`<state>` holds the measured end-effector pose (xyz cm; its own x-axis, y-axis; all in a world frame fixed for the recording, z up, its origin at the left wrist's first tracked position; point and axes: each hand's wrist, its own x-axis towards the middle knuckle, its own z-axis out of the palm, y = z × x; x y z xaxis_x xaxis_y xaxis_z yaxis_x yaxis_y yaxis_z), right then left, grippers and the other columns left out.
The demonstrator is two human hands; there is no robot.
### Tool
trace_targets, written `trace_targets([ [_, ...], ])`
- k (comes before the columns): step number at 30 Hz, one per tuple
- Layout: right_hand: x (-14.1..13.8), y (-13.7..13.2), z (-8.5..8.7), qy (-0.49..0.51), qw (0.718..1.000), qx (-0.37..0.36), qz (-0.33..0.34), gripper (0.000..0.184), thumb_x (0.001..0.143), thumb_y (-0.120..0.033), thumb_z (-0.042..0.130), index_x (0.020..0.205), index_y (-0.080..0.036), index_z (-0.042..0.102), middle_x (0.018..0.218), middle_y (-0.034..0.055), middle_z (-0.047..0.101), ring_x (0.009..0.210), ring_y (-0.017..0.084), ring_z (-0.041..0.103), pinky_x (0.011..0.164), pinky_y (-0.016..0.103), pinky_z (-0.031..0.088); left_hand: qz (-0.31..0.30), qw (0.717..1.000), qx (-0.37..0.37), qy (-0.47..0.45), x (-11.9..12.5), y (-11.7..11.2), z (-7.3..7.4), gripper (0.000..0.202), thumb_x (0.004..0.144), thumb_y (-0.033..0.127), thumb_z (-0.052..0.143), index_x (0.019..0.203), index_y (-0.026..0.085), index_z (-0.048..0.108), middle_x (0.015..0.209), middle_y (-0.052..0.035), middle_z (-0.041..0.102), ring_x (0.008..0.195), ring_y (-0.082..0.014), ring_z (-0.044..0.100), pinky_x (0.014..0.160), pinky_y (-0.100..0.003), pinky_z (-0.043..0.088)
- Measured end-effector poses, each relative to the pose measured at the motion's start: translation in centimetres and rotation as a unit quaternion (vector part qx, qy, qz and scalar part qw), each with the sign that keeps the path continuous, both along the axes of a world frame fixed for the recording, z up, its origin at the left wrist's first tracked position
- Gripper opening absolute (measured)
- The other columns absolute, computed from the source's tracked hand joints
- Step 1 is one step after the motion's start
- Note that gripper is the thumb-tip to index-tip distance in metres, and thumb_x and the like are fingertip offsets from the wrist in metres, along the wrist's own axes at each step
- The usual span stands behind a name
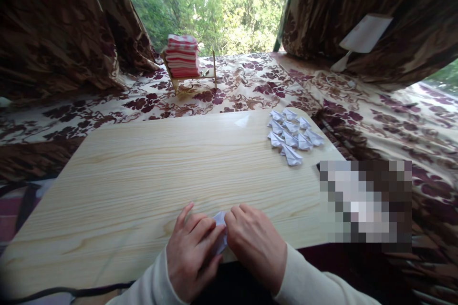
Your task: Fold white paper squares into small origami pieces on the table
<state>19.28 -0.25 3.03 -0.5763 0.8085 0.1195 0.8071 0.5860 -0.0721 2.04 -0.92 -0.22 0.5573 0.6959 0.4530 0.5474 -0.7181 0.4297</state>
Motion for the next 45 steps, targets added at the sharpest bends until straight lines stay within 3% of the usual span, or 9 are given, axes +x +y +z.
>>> trace_targets([
  [11, -0.1, 0.6, 1.0, -0.022, 0.997, -0.071, -0.003, 0.020, 0.073, -0.002, 0.054, 0.068, -0.020, 0.048, 0.066, 0.0006, 0.058, 0.060, 0.016, 0.054, 0.057, 0.029, 0.033, 0.005, 1.000, 0.012, -0.019, 0.1, -0.1, -0.1, 0.029, 0.078, 0.024, 0.047, 0.101, 0.013, 0.060, 0.088, -0.0071, 0.060, 0.088, -0.0210, 0.051, 0.105, -0.052, 0.022],
  [31, -1.0, 0.4, 1.4, -0.070, 0.992, -0.096, -0.045, 0.018, 0.073, -0.001, 0.053, 0.069, -0.019, 0.052, 0.067, 0.0024, 0.059, 0.062, 0.019, 0.057, 0.055, 0.030, 0.033, -0.003, 1.000, 0.024, 0.001, 0.0, -0.1, 0.0, 0.030, 0.080, 0.028, 0.048, 0.103, 0.013, 0.060, 0.090, -0.0061, 0.061, 0.090, -0.0202, 0.051, 0.106, -0.053, 0.018],
  [37, -1.0, 0.6, 1.3, -0.074, 0.991, -0.101, -0.043, 0.019, 0.073, 0.000, 0.051, 0.069, -0.018, 0.050, 0.067, 0.0027, 0.059, 0.062, 0.019, 0.057, 0.056, 0.029, 0.033, 0.008, 0.997, 0.065, 0.027, -0.1, -0.5, -0.2, 0.034, 0.079, 0.022, 0.048, 0.110, 0.015, 0.059, 0.092, -0.0059, 0.062, 0.092, -0.0197, 0.052, 0.107, -0.054, 0.017],
  [45, -1.2, 0.6, 1.7, -0.075, 0.988, -0.125, -0.060, 0.019, 0.073, 0.000, 0.049, 0.070, -0.018, 0.051, 0.068, 0.0035, 0.060, 0.064, 0.018, 0.058, 0.057, 0.029, 0.031, 0.021, 0.997, 0.059, 0.037, 0.4, -0.7, -0.3, 0.035, 0.076, 0.020, 0.047, 0.109, 0.015, 0.059, 0.092, -0.0057, 0.061, 0.092, -0.0200, 0.051, 0.107, -0.056, 0.019],
])
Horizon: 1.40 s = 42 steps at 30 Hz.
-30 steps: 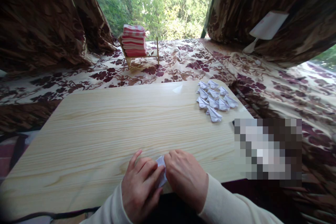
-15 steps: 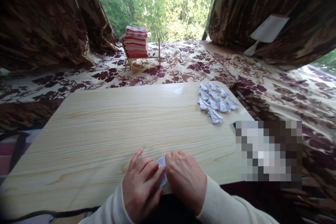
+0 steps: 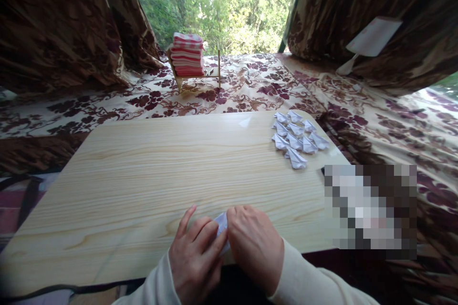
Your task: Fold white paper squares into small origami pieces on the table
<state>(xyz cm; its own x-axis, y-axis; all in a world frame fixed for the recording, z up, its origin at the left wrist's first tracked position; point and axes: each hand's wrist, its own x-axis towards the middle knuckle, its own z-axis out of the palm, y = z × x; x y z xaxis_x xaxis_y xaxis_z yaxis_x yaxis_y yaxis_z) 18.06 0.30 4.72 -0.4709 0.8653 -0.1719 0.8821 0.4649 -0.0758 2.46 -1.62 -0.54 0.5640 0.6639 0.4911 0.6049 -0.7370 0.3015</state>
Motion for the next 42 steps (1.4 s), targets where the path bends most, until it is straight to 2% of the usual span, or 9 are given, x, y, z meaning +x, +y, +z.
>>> trace_targets([
  [8, 0.0, 0.1, 0.1, 0.006, 1.000, -0.024, -0.012, 0.018, 0.074, 0.000, 0.048, 0.072, -0.017, 0.054, 0.070, 0.0044, 0.061, 0.066, 0.019, 0.059, 0.059, 0.029, 0.033, -0.009, 1.000, 0.003, 0.000, -0.3, 0.0, 0.1, 0.035, 0.077, 0.020, 0.050, 0.111, 0.014, 0.057, 0.094, -0.0054, 0.063, 0.093, -0.0203, 0.052, 0.109, -0.053, 0.015],
  [18, 1.2, 0.4, 0.7, -0.012, 0.999, -0.014, -0.051, 0.020, 0.080, -0.005, 0.046, 0.067, -0.017, 0.055, 0.066, 0.0044, 0.061, 0.063, 0.019, 0.060, 0.053, 0.029, 0.032, 0.019, 1.000, 0.003, -0.003, 0.2, 0.0, 0.5, 0.026, 0.077, 0.020, 0.049, 0.101, 0.016, 0.060, 0.089, -0.0032, 0.063, 0.090, -0.0181, 0.052, 0.108, -0.052, 0.017],
  [20, 1.9, -0.2, 0.9, 0.023, 0.999, 0.006, -0.044, 0.019, 0.081, -0.006, 0.045, 0.071, -0.018, 0.055, 0.070, 0.0030, 0.059, 0.066, 0.018, 0.058, 0.055, 0.028, 0.034, 0.018, 1.000, 0.003, -0.005, 0.2, 0.0, 0.5, 0.025, 0.078, 0.021, 0.050, 0.100, 0.016, 0.060, 0.090, -0.0031, 0.063, 0.091, -0.0184, 0.052, 0.108, -0.052, 0.016],
  [22, 2.5, -1.3, 0.9, 0.085, 0.996, 0.028, -0.009, 0.018, 0.081, -0.006, 0.045, 0.084, -0.019, 0.057, 0.076, 0.0024, 0.058, 0.070, 0.017, 0.056, 0.059, 0.027, 0.038, 0.018, 1.000, 0.002, -0.007, 0.2, -0.1, 0.5, 0.026, 0.078, 0.021, 0.051, 0.102, 0.016, 0.060, 0.092, -0.0030, 0.063, 0.092, -0.0186, 0.052, 0.109, -0.051, 0.015],
  [24, 2.8, -2.4, 0.5, 0.120, 0.991, 0.040, 0.030, 0.027, 0.082, -0.006, 0.042, 0.102, -0.018, 0.055, 0.082, 0.0032, 0.057, 0.073, 0.017, 0.054, 0.062, 0.026, 0.041, 0.022, 1.000, -0.001, -0.007, 0.2, -0.1, 0.6, 0.027, 0.078, 0.020, 0.050, 0.103, 0.016, 0.060, 0.091, -0.0027, 0.063, 0.091, -0.0179, 0.052, 0.109, -0.051, 0.017],
  [27, 2.9, -3.4, -0.7, 0.131, 0.988, 0.061, 0.061, 0.035, 0.082, -0.005, 0.039, 0.114, -0.015, 0.049, 0.084, 0.0051, 0.057, 0.073, 0.018, 0.052, 0.063, 0.028, 0.044, 0.025, 1.000, -0.001, -0.012, 0.3, 0.0, 0.7, 0.026, 0.081, 0.019, 0.048, 0.103, 0.016, 0.061, 0.088, -0.0024, 0.064, 0.090, -0.0166, 0.052, 0.109, -0.050, 0.018],
  [33, 2.3, -3.6, -2.3, 0.109, 0.984, 0.120, 0.079, 0.040, 0.079, -0.004, 0.037, 0.118, -0.003, 0.047, 0.085, 0.0099, 0.056, 0.073, 0.021, 0.051, 0.062, 0.032, 0.048, 0.024, 0.999, -0.012, -0.030, 0.5, 0.1, 0.5, 0.026, 0.082, 0.018, 0.050, 0.106, 0.014, 0.061, 0.090, -0.0023, 0.065, 0.092, -0.0172, 0.052, 0.110, -0.050, 0.017],
  [38, 2.3, -3.5, -2.4, 0.101, 0.986, 0.112, 0.071, 0.040, 0.079, -0.002, 0.035, 0.118, -0.005, 0.047, 0.083, 0.0086, 0.056, 0.072, 0.021, 0.051, 0.059, 0.032, 0.047, 0.006, 1.000, -0.026, -0.006, 0.4, 0.3, 0.8, 0.028, 0.082, 0.020, 0.049, 0.107, 0.015, 0.060, 0.090, -0.0024, 0.065, 0.092, -0.0173, 0.053, 0.110, -0.048, 0.017],
  [42, 3.5, -3.4, -2.1, 0.093, 0.988, 0.110, 0.054, 0.043, 0.077, 0.002, 0.036, 0.118, -0.007, 0.047, 0.083, 0.0073, 0.056, 0.073, 0.020, 0.051, 0.062, 0.031, 0.048, 0.008, 1.000, -0.018, 0.009, 0.2, 0.4, 1.1, 0.026, 0.082, 0.019, 0.047, 0.103, 0.015, 0.061, 0.092, -0.0032, 0.064, 0.097, -0.0184, 0.053, 0.109, -0.050, 0.018],
])
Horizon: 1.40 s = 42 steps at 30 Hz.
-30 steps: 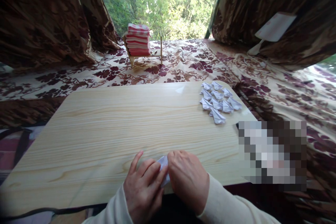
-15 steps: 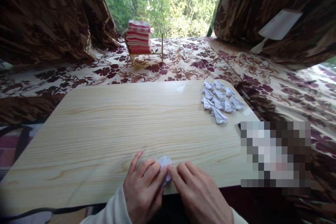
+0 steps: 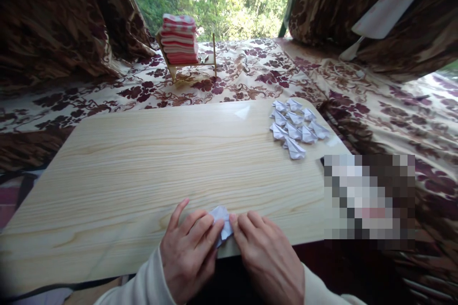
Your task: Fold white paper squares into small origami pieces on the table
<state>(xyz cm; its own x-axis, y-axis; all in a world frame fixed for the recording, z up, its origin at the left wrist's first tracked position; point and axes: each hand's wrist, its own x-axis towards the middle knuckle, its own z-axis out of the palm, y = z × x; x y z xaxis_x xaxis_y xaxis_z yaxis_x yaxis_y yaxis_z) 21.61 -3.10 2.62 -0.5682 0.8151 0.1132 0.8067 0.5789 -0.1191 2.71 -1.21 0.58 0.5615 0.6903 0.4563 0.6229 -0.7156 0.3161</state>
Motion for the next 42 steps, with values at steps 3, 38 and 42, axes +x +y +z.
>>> trace_targets([
  [3, 1.0, -0.3, 0.7, 0.013, 1.000, -0.012, -0.017, 0.045, 0.076, 0.003, 0.037, 0.118, -0.010, 0.047, 0.085, 0.0069, 0.056, 0.076, 0.019, 0.052, 0.066, 0.030, 0.048, -0.008, 1.000, 0.010, 0.003, 0.0, -0.1, -0.1, 0.027, 0.081, 0.020, 0.048, 0.104, 0.015, 0.061, 0.100, -0.0052, 0.064, 0.101, -0.0206, 0.052, 0.109, -0.051, 0.018],
  [38, 0.7, -0.4, 1.5, 0.130, 0.991, -0.024, -0.033, 0.051, 0.080, 0.000, 0.034, 0.126, -0.020, 0.044, 0.099, 0.0077, 0.055, 0.085, 0.019, 0.052, 0.072, 0.033, 0.046, 0.008, 0.999, 0.020, -0.049, -2.2, -0.4, 2.0, 0.028, 0.080, 0.014, 0.044, 0.099, 0.019, 0.063, 0.093, -0.0056, 0.062, 0.094, -0.0189, 0.053, 0.102, -0.049, 0.026],
  [42, 0.0, 1.4, 1.4, 0.135, 0.990, -0.043, -0.027, 0.046, 0.080, -0.001, 0.036, 0.119, -0.020, 0.051, 0.097, 0.0081, 0.054, 0.087, 0.019, 0.051, 0.073, 0.034, 0.046, -0.036, 0.999, 0.037, -0.018, -1.4, -1.8, 0.6, 0.028, 0.083, 0.030, 0.048, 0.106, 0.023, 0.061, 0.095, -0.0048, 0.060, 0.092, -0.0186, 0.053, 0.104, -0.047, 0.024],
])
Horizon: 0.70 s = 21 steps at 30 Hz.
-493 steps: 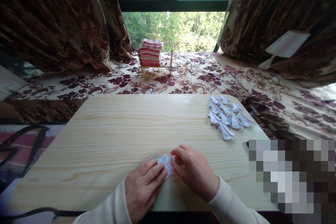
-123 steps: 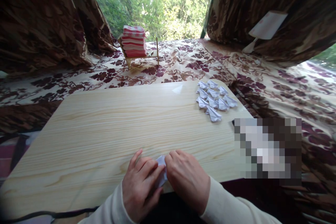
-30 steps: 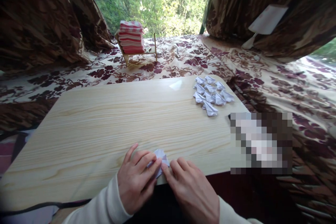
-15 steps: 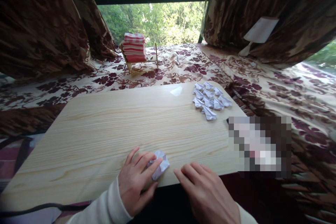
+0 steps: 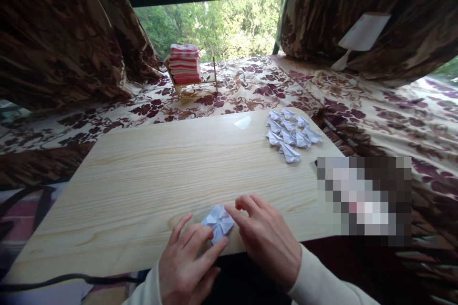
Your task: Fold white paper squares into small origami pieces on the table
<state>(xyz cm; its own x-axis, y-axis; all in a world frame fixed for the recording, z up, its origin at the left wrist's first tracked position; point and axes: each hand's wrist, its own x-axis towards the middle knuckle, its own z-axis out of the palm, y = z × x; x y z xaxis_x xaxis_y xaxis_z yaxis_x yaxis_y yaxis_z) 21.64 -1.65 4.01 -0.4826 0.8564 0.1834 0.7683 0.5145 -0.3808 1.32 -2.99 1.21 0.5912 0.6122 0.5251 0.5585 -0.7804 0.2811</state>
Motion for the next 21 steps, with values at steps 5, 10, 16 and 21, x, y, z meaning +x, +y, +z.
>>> trace_targets([
  [5, 0.1, 2.0, -0.2, 0.016, 0.999, -0.010, 0.030, 0.035, 0.080, -0.002, 0.038, 0.102, -0.019, 0.059, 0.089, 0.0069, 0.056, 0.081, 0.018, 0.051, 0.069, 0.031, 0.046, -0.008, 0.998, -0.026, 0.049, -0.4, 0.3, -0.4, 0.031, 0.082, 0.038, 0.053, 0.107, 0.022, 0.060, 0.107, -0.0027, 0.063, 0.102, -0.0198, 0.052, 0.110, -0.048, 0.012],
  [10, 0.1, 3.6, 0.4, 0.046, 0.996, -0.016, 0.072, 0.036, 0.082, -0.004, 0.041, 0.108, -0.021, 0.058, 0.094, 0.0070, 0.056, 0.085, 0.017, 0.051, 0.071, 0.029, 0.044, -0.087, 0.995, -0.042, 0.029, -2.3, 2.0, 0.8, 0.021, 0.080, 0.024, 0.056, 0.100, 0.020, 0.062, 0.109, 0.0008, 0.066, 0.112, -0.0204, 0.050, 0.112, -0.047, 0.009],
  [16, -1.7, 4.7, 0.9, -0.005, 0.988, -0.100, 0.121, 0.018, 0.083, -0.014, 0.052, 0.095, -0.022, 0.063, 0.087, 0.0035, 0.059, 0.081, 0.016, 0.054, 0.068, 0.026, 0.040, -0.071, 0.997, -0.027, 0.023, -3.3, 3.1, 1.3, 0.018, 0.080, 0.016, 0.052, 0.093, 0.019, 0.063, 0.107, -0.0011, 0.066, 0.113, -0.0211, 0.050, 0.110, -0.048, 0.016],
  [21, -2.2, 4.4, -0.2, 0.003, 0.989, -0.123, 0.080, 0.015, 0.085, -0.016, 0.049, 0.076, -0.019, 0.061, 0.074, 0.0016, 0.059, 0.070, 0.014, 0.053, 0.062, 0.024, 0.037, 0.061, 0.995, -0.029, -0.068, -1.3, 1.0, 1.6, 0.022, 0.082, 0.015, 0.046, 0.094, 0.017, 0.065, 0.091, -0.0047, 0.066, 0.091, -0.0182, 0.055, 0.096, -0.043, 0.034],
])
